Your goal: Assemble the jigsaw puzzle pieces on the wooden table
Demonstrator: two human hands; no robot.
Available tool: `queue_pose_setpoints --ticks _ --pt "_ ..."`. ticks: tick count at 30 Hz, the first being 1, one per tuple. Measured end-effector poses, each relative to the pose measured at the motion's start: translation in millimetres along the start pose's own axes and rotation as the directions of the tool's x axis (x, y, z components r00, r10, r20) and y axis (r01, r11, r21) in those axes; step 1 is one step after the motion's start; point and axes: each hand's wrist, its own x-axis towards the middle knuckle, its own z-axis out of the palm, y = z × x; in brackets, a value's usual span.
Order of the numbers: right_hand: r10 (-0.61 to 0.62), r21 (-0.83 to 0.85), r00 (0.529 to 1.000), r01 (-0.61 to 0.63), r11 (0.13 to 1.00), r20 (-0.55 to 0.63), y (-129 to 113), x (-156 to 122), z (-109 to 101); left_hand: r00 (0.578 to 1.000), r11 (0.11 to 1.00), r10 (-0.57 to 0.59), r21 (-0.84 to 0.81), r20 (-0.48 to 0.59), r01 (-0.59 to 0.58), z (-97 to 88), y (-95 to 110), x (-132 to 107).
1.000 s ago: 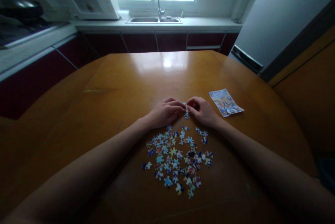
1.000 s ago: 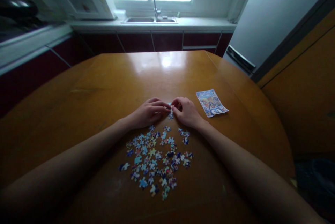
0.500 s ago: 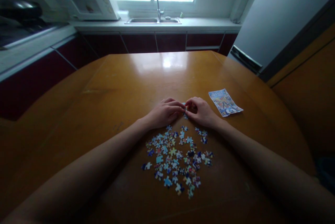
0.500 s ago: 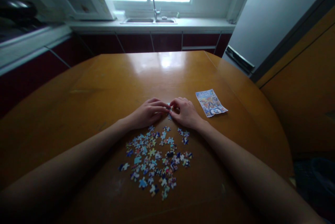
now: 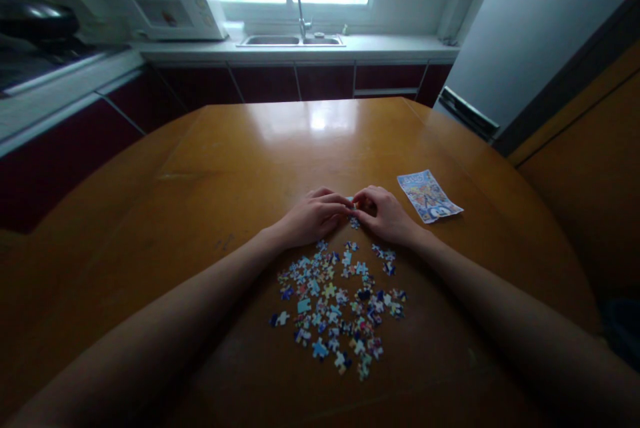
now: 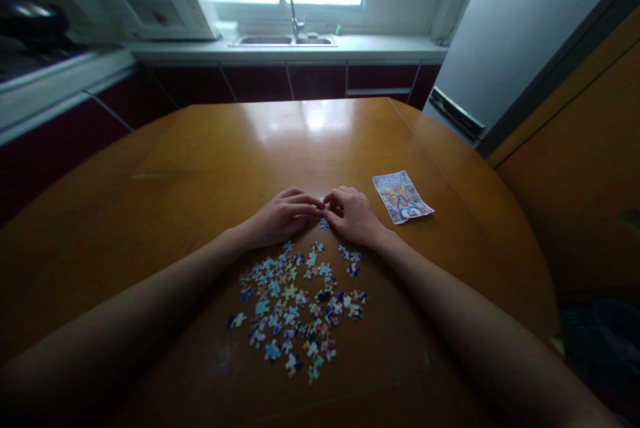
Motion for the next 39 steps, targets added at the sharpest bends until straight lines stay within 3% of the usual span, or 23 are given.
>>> queue_pose_setpoints --ticks 6,18,39 --pt "0.088 0.175 0.996 -0.083 0.981 -0.025 4.3 1.4 0.7 1.0 1.0 -0.003 -0.007 0.009 0.003 -0.3 0.1 -0.1" --pt "-0.015 -0.011 0.999 0.015 1.0 0.034 -2.9 -0.6 -3.3 1.0 1.0 -0.011 -0.019 -0.003 0.011 -1.9 3.2 1.0" --pt "0.011 0.009 0.999 -0.012 1.0 0.034 -2.6 -0.2 -2.6 1.0 1.0 -0.024 -0.01 -0.012 0.024 -1.6 3.9 1.6"
